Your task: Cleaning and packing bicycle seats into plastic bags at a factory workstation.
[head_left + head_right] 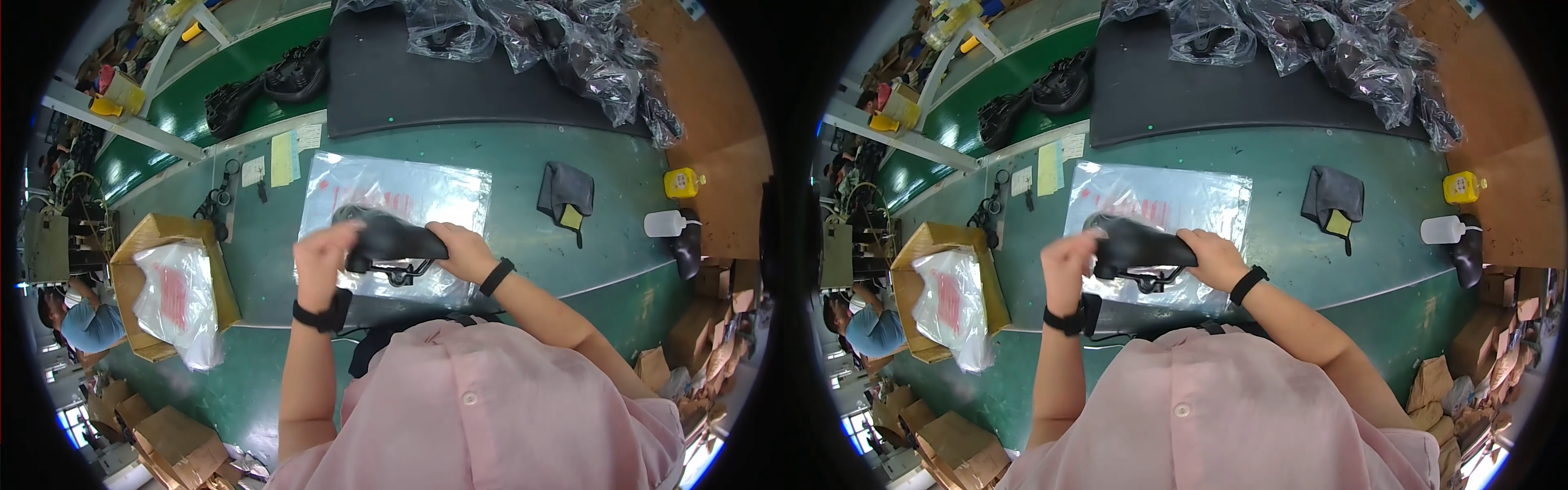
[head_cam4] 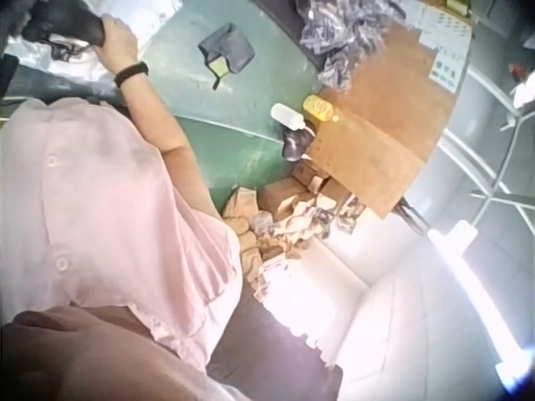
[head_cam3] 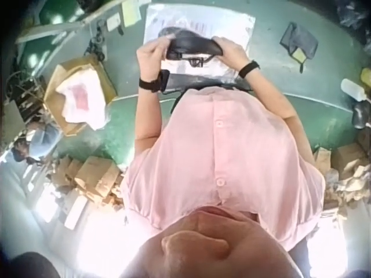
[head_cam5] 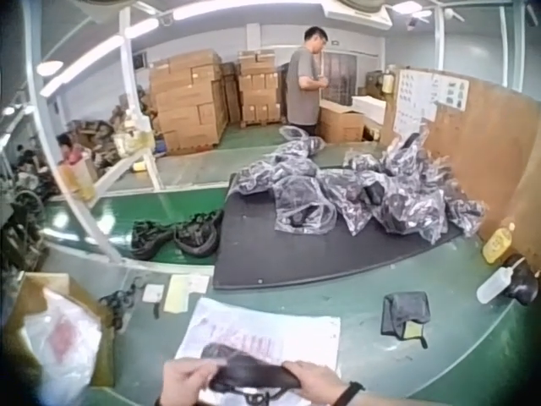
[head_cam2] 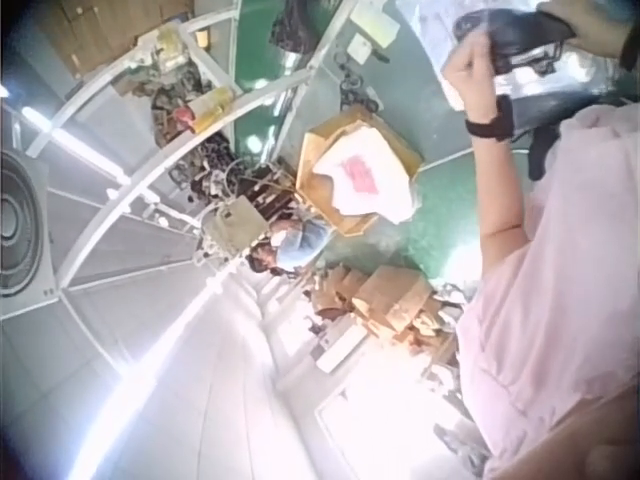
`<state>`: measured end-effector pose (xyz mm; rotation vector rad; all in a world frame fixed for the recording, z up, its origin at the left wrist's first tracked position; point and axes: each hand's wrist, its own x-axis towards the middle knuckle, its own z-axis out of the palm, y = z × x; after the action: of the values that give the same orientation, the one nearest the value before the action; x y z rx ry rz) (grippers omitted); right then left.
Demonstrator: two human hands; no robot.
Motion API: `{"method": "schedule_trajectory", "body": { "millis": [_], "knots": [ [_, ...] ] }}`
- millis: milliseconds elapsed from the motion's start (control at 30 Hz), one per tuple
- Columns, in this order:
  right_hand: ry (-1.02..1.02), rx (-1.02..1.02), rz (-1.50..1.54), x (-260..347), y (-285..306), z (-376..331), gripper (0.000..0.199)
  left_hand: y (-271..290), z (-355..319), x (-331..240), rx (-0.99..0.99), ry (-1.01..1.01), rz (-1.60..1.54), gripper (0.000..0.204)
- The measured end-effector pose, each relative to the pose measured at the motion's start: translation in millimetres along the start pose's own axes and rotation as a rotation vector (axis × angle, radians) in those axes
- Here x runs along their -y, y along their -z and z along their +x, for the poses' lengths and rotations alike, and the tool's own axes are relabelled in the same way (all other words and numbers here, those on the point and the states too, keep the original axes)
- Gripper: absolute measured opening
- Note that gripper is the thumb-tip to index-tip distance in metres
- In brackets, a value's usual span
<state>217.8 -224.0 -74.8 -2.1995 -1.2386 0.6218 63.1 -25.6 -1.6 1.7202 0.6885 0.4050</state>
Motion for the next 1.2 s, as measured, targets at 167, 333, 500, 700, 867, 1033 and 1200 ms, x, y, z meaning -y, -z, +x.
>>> {"method": "schedule_trajectory", "body": {
  "millis": [167, 333, 500, 700, 867, 1033, 1200],
  "knots": [
    [-0.200, 0.104, 0.423, -18, 1, 4, 0.043, 6, -25, 2, 0.140, -0.430, 0.489, 0.022],
    [-0.547, 0.317, 1.347, -13, -2, -3, 0.048, -7, -43, 25, 0.364, -0.698, 0.811, 0.047],
    [-0.266, -0.099, 0.720, -8, -25, 25, 0.061, -127, -28, -53, 0.545, -0.933, 0.273, 0.021],
    [-0.362, -0.138, 0.533, -50, 16, 38, 0.070, -133, -2, -76, 0.747, -0.887, 0.246, 0.011],
    [-0.535, -0.264, 1.445, -92, 78, 67, 0.044, -112, 43, -60, 0.736, -0.511, 0.154, 0.022],
    [-0.513, -0.394, 1.515, -186, 134, 128, 0.029, -121, 200, 24, 0.374, -0.343, 0.156, 0.021],
    [-0.577, -0.530, 1.481, -242, 170, 241, 0.031, -102, 340, 88, 0.032, -0.460, 0.834, 0.043]
  ]
}}
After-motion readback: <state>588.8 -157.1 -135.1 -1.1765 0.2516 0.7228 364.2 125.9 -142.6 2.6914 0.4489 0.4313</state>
